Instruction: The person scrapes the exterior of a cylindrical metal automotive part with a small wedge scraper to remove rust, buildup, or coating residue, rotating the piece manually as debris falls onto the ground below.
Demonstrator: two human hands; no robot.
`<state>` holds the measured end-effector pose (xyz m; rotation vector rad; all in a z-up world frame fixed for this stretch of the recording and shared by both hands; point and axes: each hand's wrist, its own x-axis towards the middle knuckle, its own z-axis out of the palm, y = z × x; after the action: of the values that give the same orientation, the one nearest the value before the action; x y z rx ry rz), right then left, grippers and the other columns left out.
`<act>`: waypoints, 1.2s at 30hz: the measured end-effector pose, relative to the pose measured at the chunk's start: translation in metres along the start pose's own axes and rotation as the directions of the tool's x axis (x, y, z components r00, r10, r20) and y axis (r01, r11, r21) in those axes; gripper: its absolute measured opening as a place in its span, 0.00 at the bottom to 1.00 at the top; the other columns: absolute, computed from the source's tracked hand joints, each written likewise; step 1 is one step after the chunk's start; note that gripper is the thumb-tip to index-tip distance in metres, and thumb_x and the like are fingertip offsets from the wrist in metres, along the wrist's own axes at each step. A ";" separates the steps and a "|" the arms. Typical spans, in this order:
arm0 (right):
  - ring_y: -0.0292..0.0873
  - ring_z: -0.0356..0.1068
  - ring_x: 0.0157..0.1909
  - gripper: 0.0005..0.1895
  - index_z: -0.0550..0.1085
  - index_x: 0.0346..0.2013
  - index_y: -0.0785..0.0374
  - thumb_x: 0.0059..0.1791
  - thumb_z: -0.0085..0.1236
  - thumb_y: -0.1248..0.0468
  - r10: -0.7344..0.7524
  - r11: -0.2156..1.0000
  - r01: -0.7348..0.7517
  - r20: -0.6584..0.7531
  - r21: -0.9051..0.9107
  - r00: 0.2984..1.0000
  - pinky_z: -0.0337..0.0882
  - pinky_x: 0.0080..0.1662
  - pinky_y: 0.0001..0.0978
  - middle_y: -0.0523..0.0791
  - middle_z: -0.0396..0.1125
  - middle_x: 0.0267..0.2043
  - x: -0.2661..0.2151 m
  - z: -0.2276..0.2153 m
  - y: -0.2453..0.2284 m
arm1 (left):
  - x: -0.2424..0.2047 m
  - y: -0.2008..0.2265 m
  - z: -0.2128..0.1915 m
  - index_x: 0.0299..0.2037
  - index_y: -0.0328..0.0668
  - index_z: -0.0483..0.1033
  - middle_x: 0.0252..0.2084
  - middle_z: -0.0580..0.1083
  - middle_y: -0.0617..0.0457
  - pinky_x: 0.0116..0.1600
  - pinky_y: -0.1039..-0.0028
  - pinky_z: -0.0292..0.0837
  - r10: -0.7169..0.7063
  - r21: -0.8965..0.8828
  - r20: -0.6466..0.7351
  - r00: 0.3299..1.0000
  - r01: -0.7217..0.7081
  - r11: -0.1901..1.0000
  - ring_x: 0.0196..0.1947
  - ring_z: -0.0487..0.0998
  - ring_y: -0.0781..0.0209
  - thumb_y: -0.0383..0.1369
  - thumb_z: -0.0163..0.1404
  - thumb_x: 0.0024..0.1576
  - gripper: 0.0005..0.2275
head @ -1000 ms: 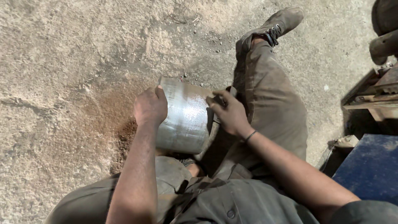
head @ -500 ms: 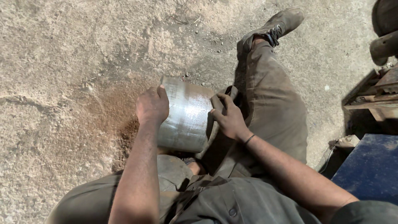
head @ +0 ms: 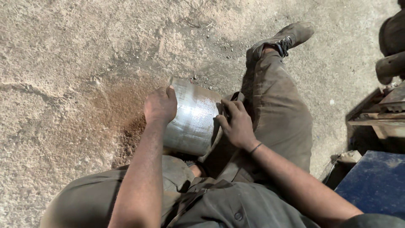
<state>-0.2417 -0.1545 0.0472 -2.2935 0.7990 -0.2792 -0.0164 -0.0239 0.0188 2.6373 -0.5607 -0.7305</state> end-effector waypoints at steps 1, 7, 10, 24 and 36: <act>0.62 0.70 0.53 0.27 0.70 0.60 0.65 0.48 0.61 0.59 -0.014 1.000 0.014 0.009 0.000 1.000 0.71 0.53 0.48 0.58 0.67 0.54 -0.002 0.000 -0.003 | 0.000 0.000 -0.001 0.43 0.34 0.78 0.44 0.78 0.34 0.56 0.50 0.74 0.001 0.000 0.002 1.000 -0.001 1.000 0.46 0.80 0.38 0.46 0.35 0.66 0.23; 0.61 0.67 0.57 0.25 0.72 0.60 0.60 0.49 0.58 0.57 -0.179 0.964 0.191 0.078 -0.184 0.981 0.69 0.57 0.48 0.58 0.65 0.60 -0.013 -0.004 -0.013 | -0.002 0.007 -0.006 0.44 0.36 0.77 0.35 0.77 0.40 0.47 0.56 0.82 -0.065 0.013 0.105 0.992 0.064 0.998 0.37 0.83 0.48 0.46 0.31 0.68 0.23; 0.60 0.67 0.51 0.25 0.73 0.60 0.60 0.49 0.58 0.56 -0.178 0.931 0.227 0.187 -0.285 0.966 0.69 0.53 0.48 0.57 0.64 0.61 -0.011 -0.007 -0.014 | -0.004 0.008 -0.010 0.45 0.36 0.76 0.31 0.75 0.44 0.42 0.59 0.84 -0.091 -0.008 0.141 0.986 0.093 0.996 0.33 0.82 0.54 0.46 0.30 0.69 0.23; 0.60 0.66 0.45 0.28 0.77 0.54 0.64 0.49 0.58 0.47 -0.248 0.877 0.335 0.272 -0.345 0.930 0.69 0.48 0.49 0.56 0.65 0.47 -0.004 -0.011 -0.024 | -0.002 -0.002 -0.001 0.43 0.37 0.78 0.37 0.78 0.39 0.51 0.53 0.77 0.002 0.022 0.038 0.999 -0.003 1.000 0.41 0.82 0.45 0.46 0.34 0.67 0.22; 0.60 0.61 0.56 0.38 0.72 0.57 0.60 0.45 0.55 0.34 -0.305 0.785 0.486 0.445 -0.383 0.842 0.63 0.54 0.52 0.56 0.61 0.58 -0.030 -0.018 -0.036 | -0.013 0.008 -0.021 0.39 0.43 0.78 0.32 0.77 0.46 0.41 0.57 0.80 0.029 0.096 0.194 0.981 -0.048 0.994 0.32 0.81 0.55 0.49 0.33 0.68 0.22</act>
<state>-0.2561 -0.1249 0.0856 -2.8682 0.1775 0.1891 -0.0171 -0.0204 0.0449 2.6551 -0.7166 -0.9762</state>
